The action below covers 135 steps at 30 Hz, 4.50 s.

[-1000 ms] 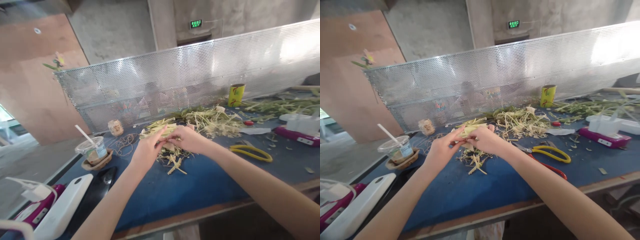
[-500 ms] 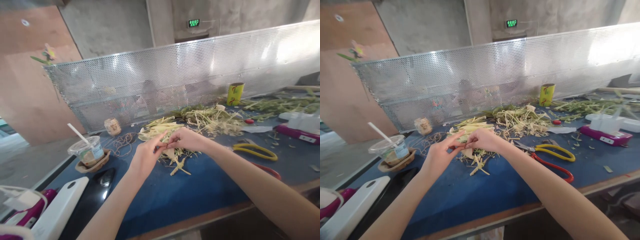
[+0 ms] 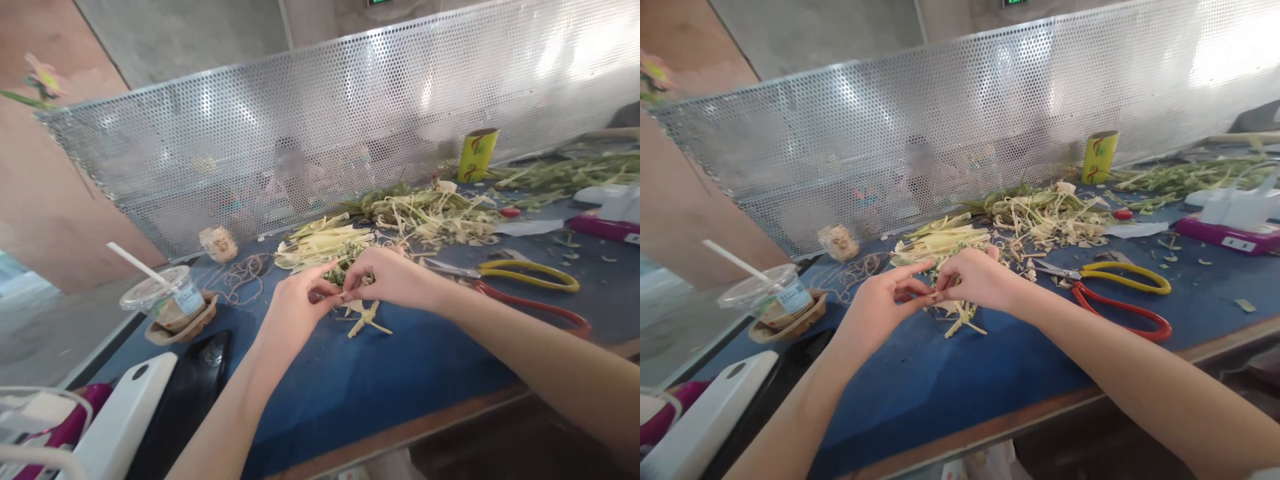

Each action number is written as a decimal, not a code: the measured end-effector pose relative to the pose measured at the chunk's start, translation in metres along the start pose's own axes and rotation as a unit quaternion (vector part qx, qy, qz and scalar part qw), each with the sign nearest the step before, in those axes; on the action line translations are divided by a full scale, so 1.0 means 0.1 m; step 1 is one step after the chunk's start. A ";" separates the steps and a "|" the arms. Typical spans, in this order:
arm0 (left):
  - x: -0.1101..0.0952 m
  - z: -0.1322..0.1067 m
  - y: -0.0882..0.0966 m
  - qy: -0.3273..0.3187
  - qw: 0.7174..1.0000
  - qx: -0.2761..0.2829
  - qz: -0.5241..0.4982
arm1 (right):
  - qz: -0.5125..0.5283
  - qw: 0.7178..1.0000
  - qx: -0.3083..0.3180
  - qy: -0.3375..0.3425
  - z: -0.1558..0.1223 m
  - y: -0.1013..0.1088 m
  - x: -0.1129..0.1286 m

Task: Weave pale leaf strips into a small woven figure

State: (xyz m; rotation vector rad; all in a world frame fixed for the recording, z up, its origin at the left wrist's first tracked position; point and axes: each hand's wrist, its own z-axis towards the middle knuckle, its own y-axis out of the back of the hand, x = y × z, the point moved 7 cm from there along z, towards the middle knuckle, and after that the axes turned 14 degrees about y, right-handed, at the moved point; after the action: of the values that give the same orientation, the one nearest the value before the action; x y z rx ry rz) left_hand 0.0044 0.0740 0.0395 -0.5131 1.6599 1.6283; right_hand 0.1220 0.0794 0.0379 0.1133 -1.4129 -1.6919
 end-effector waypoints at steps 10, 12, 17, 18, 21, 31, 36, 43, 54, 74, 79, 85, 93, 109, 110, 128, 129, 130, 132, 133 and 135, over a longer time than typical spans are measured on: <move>0.08 -0.01 -0.01 0.076 0.995 0.059 -0.024 | -0.028 0.999 -0.021 0.012 0.00 -0.01 0.02; 0.11 0.00 -0.01 0.081 0.995 0.060 -0.023 | -0.036 0.999 -0.021 0.015 0.00 -0.02 0.03; 0.15 0.02 -0.04 0.092 0.992 0.082 -0.034 | -0.066 0.997 -0.005 0.030 0.00 -0.04 0.09; 0.15 0.03 -0.05 0.093 0.992 0.082 -0.038 | -0.072 0.997 -0.005 0.033 0.00 -0.03 0.09; 0.13 0.03 -0.02 0.095 0.992 0.068 -0.057 | -0.080 0.996 -0.012 0.045 0.00 0.01 0.10; 0.16 0.05 0.05 0.089 0.992 0.034 -0.087 | 0.032 0.994 0.017 0.100 0.04 -0.01 -0.03; 0.17 0.06 0.07 0.095 0.988 0.024 -0.118 | 0.080 0.991 -0.019 0.102 0.03 0.01 -0.03; 0.13 0.05 0.12 0.076 0.986 -0.020 -0.147 | 0.061 0.994 -0.035 0.086 0.04 0.03 -0.05; 0.06 0.02 0.10 0.037 0.991 -0.031 -0.122 | 0.001 0.996 -0.051 0.078 0.04 0.06 -0.03; 0.17 0.06 0.00 0.140 0.954 0.073 -0.256 | 0.103 0.991 -0.049 0.074 0.04 0.02 -0.06; 0.19 0.07 0.01 0.142 0.944 0.076 -0.289 | 0.124 0.987 -0.037 0.091 0.02 0.03 -0.03; 0.24 0.09 -0.02 0.168 0.928 0.098 -0.317 | 0.152 0.984 -0.038 0.082 -0.01 0.04 -0.02; 0.20 0.07 0.02 0.151 0.950 0.073 -0.263 | 0.061 0.993 -0.061 0.086 -0.01 0.07 0.04; 0.24 0.09 -0.05 0.168 0.931 0.111 -0.304 | 0.106 0.990 -0.058 0.076 0.00 0.08 0.01; 0.24 0.09 -0.05 0.167 0.931 0.113 -0.303 | 0.106 0.990 -0.061 0.073 0.00 0.08 0.01; 0.17 0.07 0.02 0.135 0.956 0.077 -0.250 | 0.092 0.991 -0.048 0.083 0.03 0.08 -0.01; 0.16 0.07 0.03 0.129 0.957 0.068 -0.252 | 0.092 0.991 -0.048 0.079 0.03 0.08 -0.02; 0.16 0.07 0.04 0.124 0.958 0.061 -0.253 | 0.093 0.992 -0.048 0.077 0.03 0.09 -0.02; 0.14 0.06 0.06 0.113 0.959 0.051 -0.256 | 0.100 0.991 -0.047 0.077 0.03 0.09 -0.01; 0.14 0.06 0.07 0.108 0.958 0.048 -0.260 | 0.107 0.990 -0.046 0.079 0.03 0.09 -0.01; 0.13 0.06 0.07 0.106 0.957 0.051 -0.267 | 0.121 0.988 -0.047 0.085 0.02 0.10 0.01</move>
State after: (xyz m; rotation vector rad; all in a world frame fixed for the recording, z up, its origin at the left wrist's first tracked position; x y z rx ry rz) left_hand -0.0079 0.0829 0.0348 -1.0127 1.5659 1.1149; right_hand 0.1256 0.0806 0.0473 0.0298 -1.1681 -1.5081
